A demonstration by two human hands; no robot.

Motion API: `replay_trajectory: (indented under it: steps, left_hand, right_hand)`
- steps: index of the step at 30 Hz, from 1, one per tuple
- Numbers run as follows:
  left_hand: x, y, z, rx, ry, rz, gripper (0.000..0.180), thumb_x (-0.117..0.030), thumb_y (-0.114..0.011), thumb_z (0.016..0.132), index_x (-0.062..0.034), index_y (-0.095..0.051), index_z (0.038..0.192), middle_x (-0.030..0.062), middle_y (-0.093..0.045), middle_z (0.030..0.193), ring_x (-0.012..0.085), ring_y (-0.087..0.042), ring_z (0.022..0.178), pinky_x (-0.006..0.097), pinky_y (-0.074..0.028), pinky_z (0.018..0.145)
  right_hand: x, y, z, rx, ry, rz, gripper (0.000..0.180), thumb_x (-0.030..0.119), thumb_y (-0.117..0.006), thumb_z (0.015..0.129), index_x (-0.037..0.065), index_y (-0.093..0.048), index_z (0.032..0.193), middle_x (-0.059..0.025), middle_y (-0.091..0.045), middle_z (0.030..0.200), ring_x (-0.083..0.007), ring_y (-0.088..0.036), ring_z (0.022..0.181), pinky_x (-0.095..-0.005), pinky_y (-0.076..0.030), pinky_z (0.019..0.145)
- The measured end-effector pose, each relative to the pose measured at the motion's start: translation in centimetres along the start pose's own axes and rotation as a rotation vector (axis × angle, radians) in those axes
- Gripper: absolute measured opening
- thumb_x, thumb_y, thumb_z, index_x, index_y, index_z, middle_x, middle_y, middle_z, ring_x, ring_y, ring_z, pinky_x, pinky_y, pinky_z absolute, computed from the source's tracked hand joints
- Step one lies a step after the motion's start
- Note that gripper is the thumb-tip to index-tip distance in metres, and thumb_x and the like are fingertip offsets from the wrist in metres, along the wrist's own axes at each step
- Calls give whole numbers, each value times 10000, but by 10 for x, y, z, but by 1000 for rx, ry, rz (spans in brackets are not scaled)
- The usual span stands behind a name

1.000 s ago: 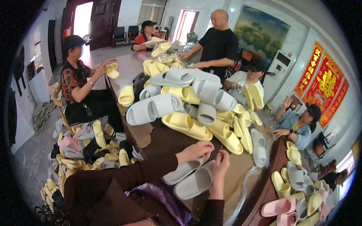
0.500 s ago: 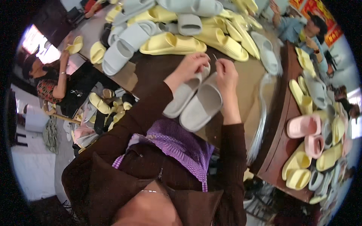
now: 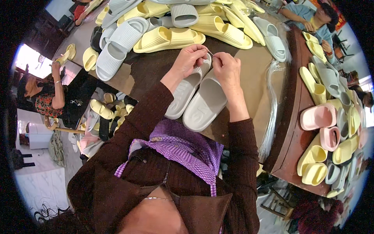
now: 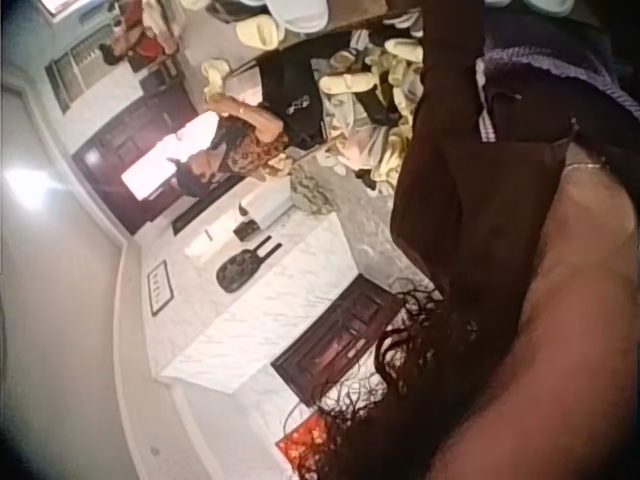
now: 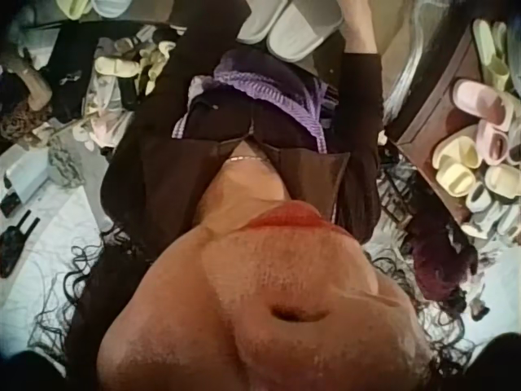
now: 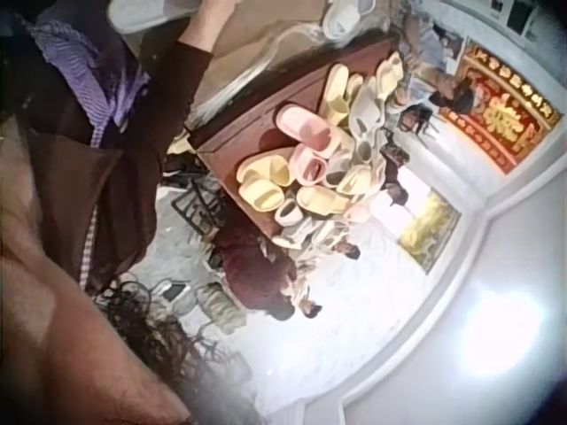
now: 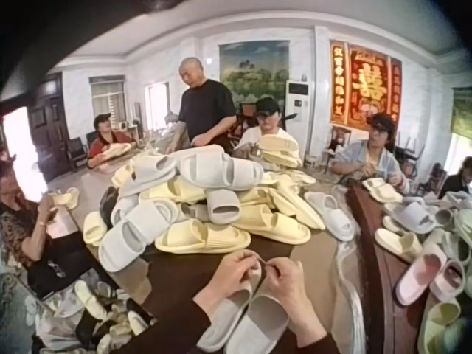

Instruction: The person pairs slippers and fastens each pair together using plastic ties by hand.

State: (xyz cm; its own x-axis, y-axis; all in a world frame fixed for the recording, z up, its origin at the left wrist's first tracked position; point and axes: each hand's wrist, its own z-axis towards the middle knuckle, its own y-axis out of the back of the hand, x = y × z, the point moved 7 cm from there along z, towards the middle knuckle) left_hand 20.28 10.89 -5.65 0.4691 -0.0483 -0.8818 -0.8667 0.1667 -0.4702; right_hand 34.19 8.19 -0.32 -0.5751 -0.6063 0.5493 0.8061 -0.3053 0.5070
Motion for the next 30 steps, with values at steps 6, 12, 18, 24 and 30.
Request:
replay_trajectory:
  steps: [6,12,18,24,30]
  left_hand:
    - [-1,0,-1,-16,-1,-14,81,-97,-602,868,-48,-624,928,10,-607,721,34,-500,527,157,-366,467]
    - [-3,-1,-1,-16,-10,1,89,-96,-610,862,-46,-626,934,9,-611,717,34,-503,527,157,-369,468]
    - [-2,-1,-2,-57,-2,18,70,-86,-608,856,-48,-634,908,7,-609,726,36,-492,528,158,-361,466]
    - [-1,-2,1,-19,31,-12,27,-54,-618,832,-50,-638,851,-7,-584,721,38,-443,528,163,-349,471]
    - [1,1,3,33,85,-71,17,-45,-631,818,-52,-635,833,-19,-570,707,36,-412,524,168,-347,486]
  right_hand:
    - [-1,0,0,18,-44,-7,31,78,-620,757,66,-635,781,-78,-643,751,-261,-587,672,-351,-406,714]
    - [-2,0,0,18,-64,-12,32,81,-617,760,66,-634,782,-73,-643,752,-256,-584,669,-344,-402,714]
    - [-1,0,0,22,-75,-26,33,83,-614,761,71,-635,784,-66,-639,744,-246,-577,665,-329,-393,726]
    - [3,1,0,19,-41,-32,35,67,-616,755,80,-635,782,-55,-637,745,-228,-575,676,-321,-387,735]
    - [17,6,0,-77,163,-67,65,53,-640,760,78,-662,816,-60,-622,671,-195,-538,595,-313,-437,613]
